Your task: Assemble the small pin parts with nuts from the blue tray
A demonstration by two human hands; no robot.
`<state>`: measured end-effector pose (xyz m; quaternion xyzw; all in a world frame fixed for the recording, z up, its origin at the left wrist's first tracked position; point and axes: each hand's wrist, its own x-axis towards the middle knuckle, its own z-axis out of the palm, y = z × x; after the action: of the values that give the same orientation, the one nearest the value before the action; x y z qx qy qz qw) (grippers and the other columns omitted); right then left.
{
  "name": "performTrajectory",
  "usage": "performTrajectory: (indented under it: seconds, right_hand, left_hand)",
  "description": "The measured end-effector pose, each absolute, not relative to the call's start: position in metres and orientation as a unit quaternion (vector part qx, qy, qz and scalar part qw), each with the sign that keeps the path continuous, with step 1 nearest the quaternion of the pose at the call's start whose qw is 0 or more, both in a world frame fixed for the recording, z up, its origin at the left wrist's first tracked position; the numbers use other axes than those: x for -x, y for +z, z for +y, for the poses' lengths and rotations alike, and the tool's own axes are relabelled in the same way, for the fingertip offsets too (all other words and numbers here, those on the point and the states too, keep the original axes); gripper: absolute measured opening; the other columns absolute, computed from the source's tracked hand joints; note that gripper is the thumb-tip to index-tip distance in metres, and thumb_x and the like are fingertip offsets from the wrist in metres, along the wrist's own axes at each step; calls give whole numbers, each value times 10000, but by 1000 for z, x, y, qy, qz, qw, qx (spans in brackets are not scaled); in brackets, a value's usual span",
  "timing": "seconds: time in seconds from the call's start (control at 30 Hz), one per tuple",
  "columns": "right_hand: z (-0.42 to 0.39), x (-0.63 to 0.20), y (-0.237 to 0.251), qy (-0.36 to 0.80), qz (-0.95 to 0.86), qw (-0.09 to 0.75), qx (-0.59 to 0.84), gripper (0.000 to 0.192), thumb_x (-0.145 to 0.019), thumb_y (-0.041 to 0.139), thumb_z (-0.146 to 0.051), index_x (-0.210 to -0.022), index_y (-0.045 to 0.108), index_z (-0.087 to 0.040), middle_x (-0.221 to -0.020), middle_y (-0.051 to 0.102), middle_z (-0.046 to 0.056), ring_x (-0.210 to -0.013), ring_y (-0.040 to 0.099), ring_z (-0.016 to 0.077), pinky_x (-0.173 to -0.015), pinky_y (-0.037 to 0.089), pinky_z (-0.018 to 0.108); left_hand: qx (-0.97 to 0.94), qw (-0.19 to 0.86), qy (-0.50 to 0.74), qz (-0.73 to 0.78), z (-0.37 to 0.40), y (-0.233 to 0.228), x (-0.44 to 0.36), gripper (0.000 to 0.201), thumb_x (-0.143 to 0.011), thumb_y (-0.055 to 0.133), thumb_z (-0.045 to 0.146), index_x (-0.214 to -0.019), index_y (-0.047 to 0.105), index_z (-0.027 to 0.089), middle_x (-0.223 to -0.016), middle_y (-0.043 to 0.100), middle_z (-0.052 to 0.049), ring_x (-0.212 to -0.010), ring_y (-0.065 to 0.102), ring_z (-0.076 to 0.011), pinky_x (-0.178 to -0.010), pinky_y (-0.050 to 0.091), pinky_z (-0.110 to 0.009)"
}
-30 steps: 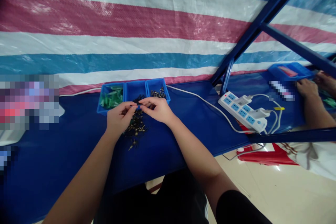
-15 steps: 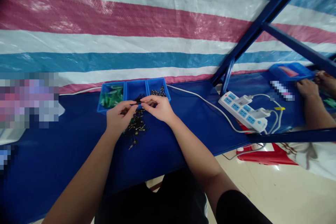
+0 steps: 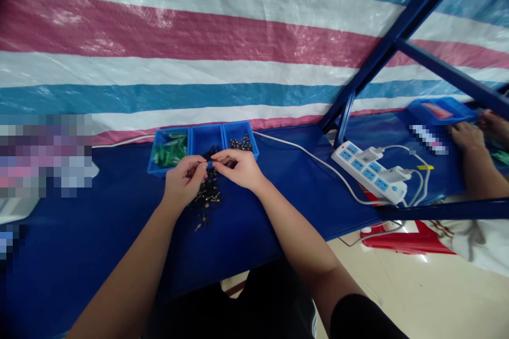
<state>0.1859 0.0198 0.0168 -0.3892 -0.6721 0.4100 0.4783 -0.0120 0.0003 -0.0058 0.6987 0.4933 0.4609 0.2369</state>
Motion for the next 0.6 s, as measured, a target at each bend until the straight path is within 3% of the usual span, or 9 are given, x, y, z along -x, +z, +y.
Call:
performTrajectory:
  seconds: [0.6]
  right_hand:
    - [21, -187, 16, 423, -658, 484, 392, 247, -831, 754, -341, -1007, 767, -169, -864, 788, 64, -716, 739, 153, -673, 596, 276]
  left_hand:
    - [-701, 210, 462, 502, -1, 0, 9, 241, -920, 660, 370, -1101, 694, 214, -732, 688, 17, -593, 630, -95, -590, 490, -209]
